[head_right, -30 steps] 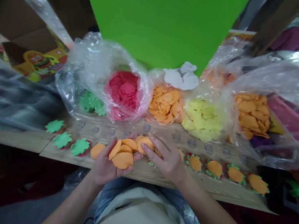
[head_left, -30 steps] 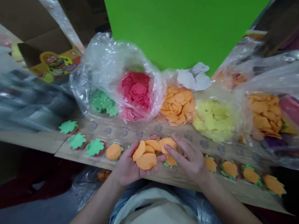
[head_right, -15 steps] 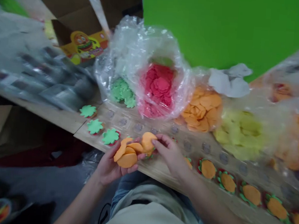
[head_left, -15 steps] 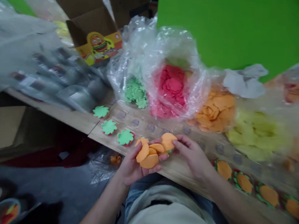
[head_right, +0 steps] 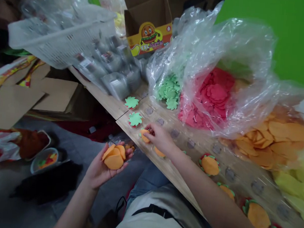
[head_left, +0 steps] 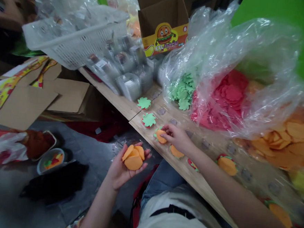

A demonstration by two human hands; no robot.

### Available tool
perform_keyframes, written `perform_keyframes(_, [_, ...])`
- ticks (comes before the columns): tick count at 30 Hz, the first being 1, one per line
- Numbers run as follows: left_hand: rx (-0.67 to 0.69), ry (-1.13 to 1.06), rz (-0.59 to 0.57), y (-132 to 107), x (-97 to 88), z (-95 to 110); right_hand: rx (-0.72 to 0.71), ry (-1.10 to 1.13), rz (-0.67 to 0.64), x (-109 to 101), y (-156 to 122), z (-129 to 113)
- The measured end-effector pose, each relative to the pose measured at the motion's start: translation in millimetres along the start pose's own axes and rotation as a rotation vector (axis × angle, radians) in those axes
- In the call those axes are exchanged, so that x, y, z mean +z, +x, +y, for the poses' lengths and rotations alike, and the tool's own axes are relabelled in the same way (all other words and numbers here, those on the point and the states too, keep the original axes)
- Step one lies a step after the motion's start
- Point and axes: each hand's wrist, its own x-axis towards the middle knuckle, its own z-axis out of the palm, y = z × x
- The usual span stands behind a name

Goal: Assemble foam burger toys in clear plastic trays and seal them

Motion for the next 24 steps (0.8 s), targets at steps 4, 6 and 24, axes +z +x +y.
perform_keyframes(4, [-0.031,0.034,0.043,6.2,8.9,-2.7,-0.084,-0.31,0.09,3.0,13.8,15.0])
perform_keyframes(6, [-0.044,0.071,0.041,11.1,12.5,-3.5,-0.1,-0.357,0.089,-1.3,12.8,19.7])
perform_keyframes(24, [-0.118,0.787,-0.281,31.9,46.3,18.1,0.167,0.536,-0.28,-2.0,1.7,-46.7])
